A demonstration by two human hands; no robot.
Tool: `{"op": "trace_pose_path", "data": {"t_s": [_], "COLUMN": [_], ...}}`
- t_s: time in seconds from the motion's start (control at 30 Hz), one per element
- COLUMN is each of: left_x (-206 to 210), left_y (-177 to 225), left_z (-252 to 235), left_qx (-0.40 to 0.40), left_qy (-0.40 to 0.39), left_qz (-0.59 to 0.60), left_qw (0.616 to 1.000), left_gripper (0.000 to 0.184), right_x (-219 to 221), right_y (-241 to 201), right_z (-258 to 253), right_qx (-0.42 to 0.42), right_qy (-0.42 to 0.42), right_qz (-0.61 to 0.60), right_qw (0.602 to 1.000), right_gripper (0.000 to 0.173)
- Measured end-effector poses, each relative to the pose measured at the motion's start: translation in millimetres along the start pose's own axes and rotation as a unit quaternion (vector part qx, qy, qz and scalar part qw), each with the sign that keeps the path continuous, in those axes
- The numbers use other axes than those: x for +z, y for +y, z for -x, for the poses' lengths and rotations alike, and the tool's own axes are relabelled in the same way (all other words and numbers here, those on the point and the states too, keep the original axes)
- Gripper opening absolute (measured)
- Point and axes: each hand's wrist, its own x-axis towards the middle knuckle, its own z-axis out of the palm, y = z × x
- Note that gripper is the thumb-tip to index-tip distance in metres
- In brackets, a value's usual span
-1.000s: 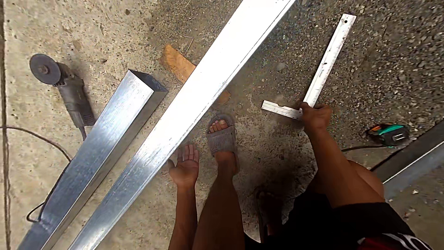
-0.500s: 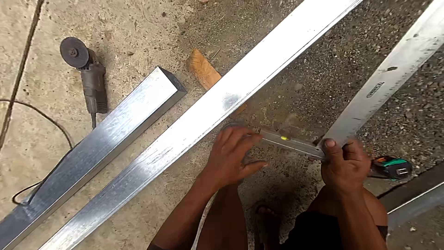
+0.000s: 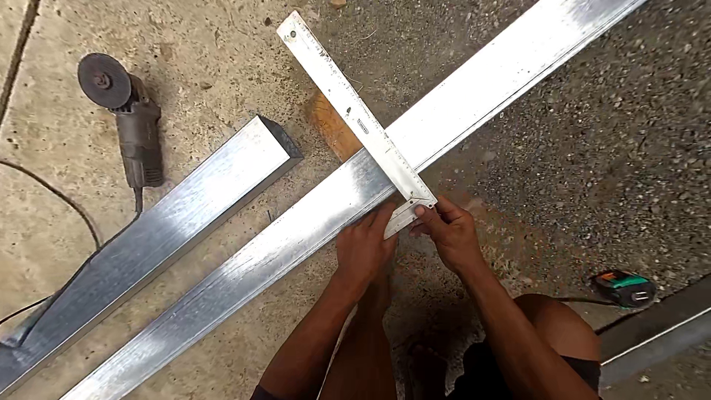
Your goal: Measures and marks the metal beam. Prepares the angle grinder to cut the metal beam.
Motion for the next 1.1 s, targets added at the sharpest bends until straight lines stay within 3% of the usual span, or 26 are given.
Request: {"op": "trace_pose_path", "data": {"t_s": [0.13,0.3,0.53,0.8,1.1], "left_x": [-8,-40,-40,-34,-35], "left_y": [6,5,-3,-24,-26], "left_z": [1,19,8,-40,-47], "left_qx": [-0.012,0.024,0.046,0.112,0.115], "left_qy": [-0.028,0.032,0.053,-0.041,-0.034], "left_qz": [-0.023,-0.087,-0.127,-0.145,-0.16], "left_qw": [0.999,0.995,0.989,0.982,0.98], "left_gripper": [0.052,0.058,0.06,0.09,0.091], "right_x": [7,19,15,21,27], "right_y": [9,14,18,14,3], "right_z": [-3,-9,-11,-15,-16], "right_qx": [0.022,0.046,0.035,0.032,0.08], "right_qy": [0.003,-0.01,-0.002,0.016,0.041], "right_qz": [-0.031,-0.082,-0.067,-0.038,-0.051], "right_qw": [0.999,0.995,0.997,0.999,0.995], "right_gripper": [0.016,0.019,0.021,0.021,0.019]}}
